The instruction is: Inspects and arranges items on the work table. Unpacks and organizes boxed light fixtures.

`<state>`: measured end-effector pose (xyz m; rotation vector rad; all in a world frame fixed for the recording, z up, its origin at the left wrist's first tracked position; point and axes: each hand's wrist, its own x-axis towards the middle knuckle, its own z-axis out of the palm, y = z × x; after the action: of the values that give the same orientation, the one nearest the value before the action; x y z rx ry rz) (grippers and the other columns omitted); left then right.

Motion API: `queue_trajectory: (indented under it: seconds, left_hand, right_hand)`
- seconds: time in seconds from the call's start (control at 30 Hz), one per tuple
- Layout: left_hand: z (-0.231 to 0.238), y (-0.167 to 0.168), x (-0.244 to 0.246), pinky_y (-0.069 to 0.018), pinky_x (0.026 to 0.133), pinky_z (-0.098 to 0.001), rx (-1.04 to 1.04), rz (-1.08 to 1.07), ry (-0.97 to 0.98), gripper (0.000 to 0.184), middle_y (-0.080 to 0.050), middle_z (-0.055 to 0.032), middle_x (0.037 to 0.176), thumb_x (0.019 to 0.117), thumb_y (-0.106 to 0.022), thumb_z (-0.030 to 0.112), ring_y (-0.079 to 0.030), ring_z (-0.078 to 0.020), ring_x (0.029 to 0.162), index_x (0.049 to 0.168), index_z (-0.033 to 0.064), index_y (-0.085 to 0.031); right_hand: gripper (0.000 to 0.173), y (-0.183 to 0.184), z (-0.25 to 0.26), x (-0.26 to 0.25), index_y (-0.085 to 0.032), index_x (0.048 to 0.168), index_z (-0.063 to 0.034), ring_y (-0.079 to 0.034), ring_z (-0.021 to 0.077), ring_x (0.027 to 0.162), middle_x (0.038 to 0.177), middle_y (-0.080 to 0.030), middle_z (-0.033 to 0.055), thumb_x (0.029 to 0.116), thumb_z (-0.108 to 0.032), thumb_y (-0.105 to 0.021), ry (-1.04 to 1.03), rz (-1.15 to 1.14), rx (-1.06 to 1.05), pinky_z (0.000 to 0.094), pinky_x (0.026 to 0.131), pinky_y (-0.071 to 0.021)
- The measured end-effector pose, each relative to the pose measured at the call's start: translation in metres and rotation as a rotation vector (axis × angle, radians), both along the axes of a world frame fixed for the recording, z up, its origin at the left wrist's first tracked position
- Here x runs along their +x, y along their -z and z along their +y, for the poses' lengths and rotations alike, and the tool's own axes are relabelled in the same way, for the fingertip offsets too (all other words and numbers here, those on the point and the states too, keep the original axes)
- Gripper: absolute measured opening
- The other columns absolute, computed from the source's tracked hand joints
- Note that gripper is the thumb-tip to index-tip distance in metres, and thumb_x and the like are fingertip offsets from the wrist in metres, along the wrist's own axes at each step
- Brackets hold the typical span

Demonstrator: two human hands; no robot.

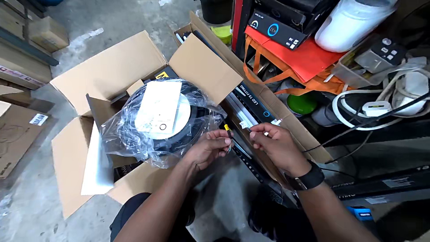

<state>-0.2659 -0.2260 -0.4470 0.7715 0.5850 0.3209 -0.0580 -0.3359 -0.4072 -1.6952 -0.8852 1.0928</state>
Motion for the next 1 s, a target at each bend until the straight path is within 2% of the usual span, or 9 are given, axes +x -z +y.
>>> queue_trajectory:
  seconds: [0.13, 0.2, 0.3, 0.47, 0.6, 0.8, 1.0]
  left_hand:
    - [-0.001, 0.001, 0.005, -0.0574, 0.067, -0.0269, 0.019, -0.044, -0.026, 0.014, -0.068, -0.0067, 0.084, 0.0921, -0.064, 0.002, -0.065, -0.012, 0.072, 0.106, 0.0023, -0.064]
    - [-0.003, 0.003, 0.009, -0.0568, 0.065, -0.0266, 0.056, -0.019, -0.048, 0.009, -0.068, -0.0076, 0.083, 0.0907, -0.065, 0.002, -0.065, -0.0119, 0.07, 0.099, 0.0022, -0.062]
    - [-0.011, 0.004, 0.017, -0.0564, 0.064, -0.0266, 0.096, 0.063, -0.092, 0.01, -0.067, -0.0072, 0.078, 0.0893, -0.067, 0.002, -0.064, -0.012, 0.066, 0.096, 0.0005, -0.061]
    - [-0.017, 0.005, 0.025, -0.0555, 0.065, -0.0275, 0.158, 0.109, -0.157, 0.011, -0.065, -0.0069, 0.075, 0.0889, -0.07, 0.0, -0.062, -0.0123, 0.064, 0.095, -0.0008, -0.06]
    - [-0.019, 0.002, 0.026, -0.0545, 0.063, -0.0261, 0.172, 0.137, -0.159, 0.01, -0.066, -0.0073, 0.075, 0.0895, -0.071, 0.0, -0.061, -0.0116, 0.063, 0.092, -0.0008, -0.06]
    - [-0.02, 0.001, 0.024, -0.0549, 0.064, -0.026, 0.18, 0.167, -0.163, 0.011, -0.068, -0.0081, 0.077, 0.0902, -0.07, -0.001, -0.063, -0.0118, 0.065, 0.096, -0.0021, -0.06]
    - [-0.02, 0.002, 0.024, -0.0546, 0.064, -0.0258, 0.185, 0.146, -0.155, 0.011, -0.068, -0.0092, 0.078, 0.0915, -0.069, -0.002, -0.063, -0.0119, 0.065, 0.097, -0.002, -0.06]
  right_hand:
    - [0.012, 0.002, 0.001, -0.004, -0.07, 0.108, -0.0018, -0.064, 0.014, 0.065, 0.082, -0.07, 0.0094, 0.0984, -0.008, -0.065, 0.054, 0.187, 0.028, 0.0257, 0.06, -0.0538]
    - [0.014, 0.002, 0.0, -0.008, -0.069, 0.109, -0.0003, -0.063, 0.0139, 0.066, 0.083, -0.069, 0.0103, 0.0965, -0.005, -0.066, 0.067, 0.261, 0.051, 0.0256, 0.061, -0.0544]
    - [0.022, 0.003, 0.001, -0.013, -0.068, 0.113, 0.0007, -0.064, 0.0156, 0.069, 0.087, -0.07, 0.0117, 0.0921, -0.003, -0.07, 0.071, 0.309, 0.071, 0.0277, 0.064, -0.0561]
    - [0.031, 0.003, 0.001, -0.017, -0.066, 0.114, 0.0028, -0.065, 0.015, 0.069, 0.087, -0.071, 0.0116, 0.0852, -0.001, -0.077, 0.033, 0.283, 0.024, 0.0274, 0.063, -0.0553]
    - [0.032, 0.003, 0.001, -0.018, -0.066, 0.112, 0.0035, -0.065, 0.0143, 0.068, 0.083, -0.07, 0.0105, 0.0821, 0.003, -0.077, 0.026, 0.25, -0.001, 0.0265, 0.062, -0.0548]
    - [0.029, 0.003, 0.001, -0.018, -0.063, 0.106, 0.002, -0.066, 0.0141, 0.064, 0.078, -0.069, 0.009, 0.0812, 0.0, -0.079, 0.008, 0.21, -0.023, 0.0264, 0.059, -0.0559]
    - [0.024, 0.001, 0.002, -0.018, -0.063, 0.1, 0.0016, -0.065, 0.014, 0.062, 0.075, -0.068, 0.0088, 0.0812, 0.004, -0.077, 0.009, 0.195, -0.048, 0.0262, 0.059, -0.0551]
